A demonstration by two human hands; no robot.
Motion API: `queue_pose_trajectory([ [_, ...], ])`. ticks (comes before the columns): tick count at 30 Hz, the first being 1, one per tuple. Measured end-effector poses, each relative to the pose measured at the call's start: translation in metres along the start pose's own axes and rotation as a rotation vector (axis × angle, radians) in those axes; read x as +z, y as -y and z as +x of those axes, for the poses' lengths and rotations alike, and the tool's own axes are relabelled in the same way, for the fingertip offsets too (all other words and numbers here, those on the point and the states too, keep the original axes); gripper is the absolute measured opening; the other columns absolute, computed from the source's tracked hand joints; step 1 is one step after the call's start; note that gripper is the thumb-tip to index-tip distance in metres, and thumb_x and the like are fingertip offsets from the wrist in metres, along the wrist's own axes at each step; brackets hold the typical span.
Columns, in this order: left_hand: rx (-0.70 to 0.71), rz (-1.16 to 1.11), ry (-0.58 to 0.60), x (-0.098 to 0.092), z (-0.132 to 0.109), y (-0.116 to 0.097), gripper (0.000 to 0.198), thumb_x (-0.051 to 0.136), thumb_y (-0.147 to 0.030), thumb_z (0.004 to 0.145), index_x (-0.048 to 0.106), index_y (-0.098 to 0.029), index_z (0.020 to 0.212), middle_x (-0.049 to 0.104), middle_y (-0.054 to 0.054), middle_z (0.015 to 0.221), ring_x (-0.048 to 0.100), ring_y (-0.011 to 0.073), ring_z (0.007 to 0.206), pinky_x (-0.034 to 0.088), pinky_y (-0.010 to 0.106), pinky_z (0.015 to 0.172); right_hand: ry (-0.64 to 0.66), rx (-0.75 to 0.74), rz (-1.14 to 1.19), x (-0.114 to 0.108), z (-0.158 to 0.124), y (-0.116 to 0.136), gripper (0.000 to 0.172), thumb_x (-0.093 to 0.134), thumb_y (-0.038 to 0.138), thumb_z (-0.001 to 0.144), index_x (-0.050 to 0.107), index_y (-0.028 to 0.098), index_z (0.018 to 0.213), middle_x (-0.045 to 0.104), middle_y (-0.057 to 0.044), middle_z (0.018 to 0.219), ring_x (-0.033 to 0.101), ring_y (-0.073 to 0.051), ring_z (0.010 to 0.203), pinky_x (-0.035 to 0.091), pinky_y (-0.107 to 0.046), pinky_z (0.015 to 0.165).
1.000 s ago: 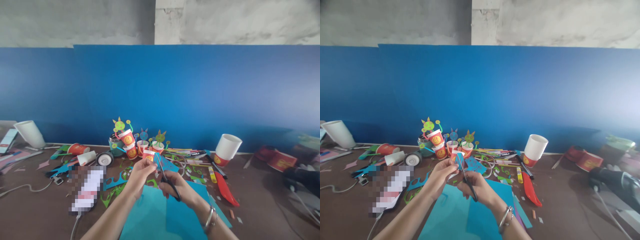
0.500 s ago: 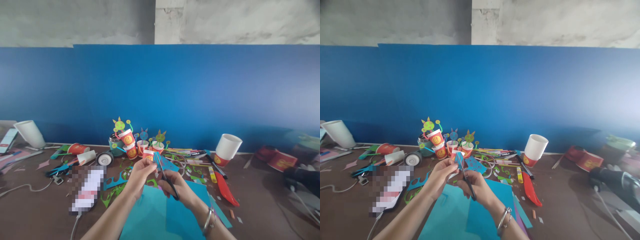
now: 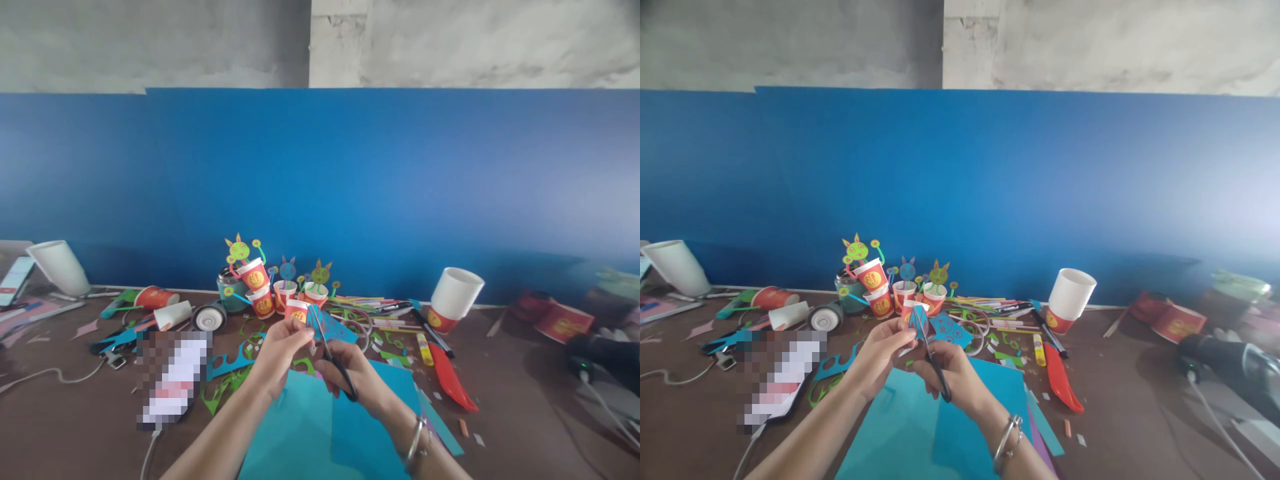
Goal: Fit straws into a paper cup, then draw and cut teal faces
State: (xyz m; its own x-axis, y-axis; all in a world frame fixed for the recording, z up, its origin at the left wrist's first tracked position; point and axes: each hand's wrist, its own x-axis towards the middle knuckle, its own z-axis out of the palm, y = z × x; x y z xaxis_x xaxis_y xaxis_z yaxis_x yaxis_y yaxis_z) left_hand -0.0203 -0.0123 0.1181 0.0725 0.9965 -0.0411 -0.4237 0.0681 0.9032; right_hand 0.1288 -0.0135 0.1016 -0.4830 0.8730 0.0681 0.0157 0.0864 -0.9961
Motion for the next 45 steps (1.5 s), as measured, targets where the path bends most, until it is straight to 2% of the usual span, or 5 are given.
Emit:
queue_pose_trajectory([
  [14,-0.059,0.003,-0.011,0.002,-0.001,0.004,0.032,0.077,-0.032,0.058,0.049,-0.017,0.06,0.057,-0.003,0.055,0.052,0.0093,0.049,0.038,0.019,0.046,-0.051,0.031,0.005,0.004,0.0,0.0,0.034,0.068,0.047,0.071,0.055,0.016,0.069,0.047,0.007,0.042,0.04,-0.007,0.036,0.029,-0.019,0.036],
  [23,0.108,0.29,-0.093,-0.009,0.006,-0.001,0.029,0.072,-0.041,0.067,0.056,-0.017,0.063,0.05,-0.005,0.05,0.042,0.0071,0.045,0.03,0.017,0.044,0.034,0.029,0.023,0.0,-0.001,-0.004,0.033,0.067,0.047,0.074,0.057,0.015,0.073,0.048,0.007,0.044,0.039,-0.006,0.036,0.029,-0.019,0.038],
  [32,0.099,0.244,-0.054,-0.002,0.0,0.001,0.027,0.07,-0.037,0.065,0.054,-0.016,0.058,0.052,-0.005,0.049,0.045,0.0078,0.044,0.034,0.018,0.045,0.056,0.06,0.043,-0.001,-0.003,-0.008,0.034,0.064,0.049,0.076,0.057,0.016,0.079,0.055,0.004,0.05,0.043,-0.007,0.041,0.023,-0.019,0.038],
  [40,0.054,0.15,-0.056,-0.002,0.001,0.003,0.029,0.072,-0.037,0.065,0.053,-0.016,0.06,0.051,-0.005,0.048,0.046,0.0073,0.043,0.037,0.017,0.043,0.031,0.016,0.059,0.002,-0.002,-0.007,0.032,0.064,0.046,0.078,0.058,0.014,0.076,0.049,0.006,0.044,0.036,-0.006,0.038,0.025,-0.019,0.039],
  [45,0.057,0.159,-0.049,-0.001,0.0,0.003,0.029,0.072,-0.036,0.066,0.053,-0.016,0.059,0.052,-0.005,0.049,0.046,0.0067,0.044,0.036,0.016,0.042,0.026,0.022,0.078,0.001,-0.002,-0.01,0.033,0.065,0.047,0.076,0.056,0.015,0.076,0.052,0.005,0.048,0.042,-0.007,0.04,0.029,-0.019,0.04],
])
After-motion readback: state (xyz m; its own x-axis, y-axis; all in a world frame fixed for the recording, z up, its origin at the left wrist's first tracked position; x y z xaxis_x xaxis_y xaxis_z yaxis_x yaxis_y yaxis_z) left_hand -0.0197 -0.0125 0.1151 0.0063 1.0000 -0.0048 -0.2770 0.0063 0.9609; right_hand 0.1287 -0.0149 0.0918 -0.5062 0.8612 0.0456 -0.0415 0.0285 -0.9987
